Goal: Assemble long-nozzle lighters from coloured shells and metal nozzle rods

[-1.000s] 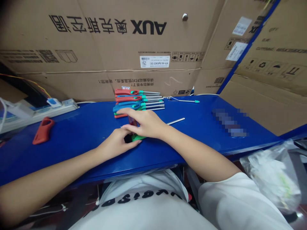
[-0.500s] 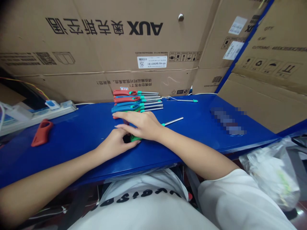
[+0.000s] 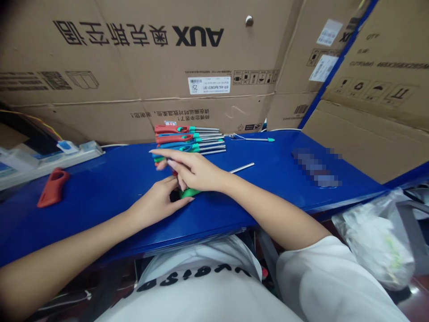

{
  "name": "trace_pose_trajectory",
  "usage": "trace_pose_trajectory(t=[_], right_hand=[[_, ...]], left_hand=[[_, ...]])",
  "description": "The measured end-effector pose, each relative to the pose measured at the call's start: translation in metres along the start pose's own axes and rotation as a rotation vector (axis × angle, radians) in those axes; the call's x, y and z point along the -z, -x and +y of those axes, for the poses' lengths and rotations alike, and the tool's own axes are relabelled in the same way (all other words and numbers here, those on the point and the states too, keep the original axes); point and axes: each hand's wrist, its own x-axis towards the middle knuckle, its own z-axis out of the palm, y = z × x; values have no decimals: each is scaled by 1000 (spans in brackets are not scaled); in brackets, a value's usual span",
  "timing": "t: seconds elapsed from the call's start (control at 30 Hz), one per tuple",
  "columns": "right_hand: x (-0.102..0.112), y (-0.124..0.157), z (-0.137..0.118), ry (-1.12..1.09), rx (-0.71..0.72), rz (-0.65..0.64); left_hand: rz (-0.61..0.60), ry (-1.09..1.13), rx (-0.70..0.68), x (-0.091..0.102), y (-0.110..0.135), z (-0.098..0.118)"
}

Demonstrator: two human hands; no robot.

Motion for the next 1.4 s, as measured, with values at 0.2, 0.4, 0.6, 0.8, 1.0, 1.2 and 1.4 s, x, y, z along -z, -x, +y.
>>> trace_pose_trajectory(t=[0.2,0.4,0.6,0.8,1.0,1.2,1.4], right_hand=[[4,-8,-2,-192,-85,309],[80,-12,32,51,-68,751],[140,17,77,742,-393,882],[141,27,91,985,-731,550],[136,26,100,985,-851,388],[122,30,112,934,-970,168],[119,32,114,934,-1001,65]], left_hand=[[-102,-132,-24,7,6,-5],[-127,-225,-47,12,8,-18],[4,-234,-86,27,-3,-29],[234,-351,-22,58,-11,-33],[414,-429,78,90,-17,-48],[379,-545,416,114,-22,-71],[361,-581,485,125,-19,-70]])
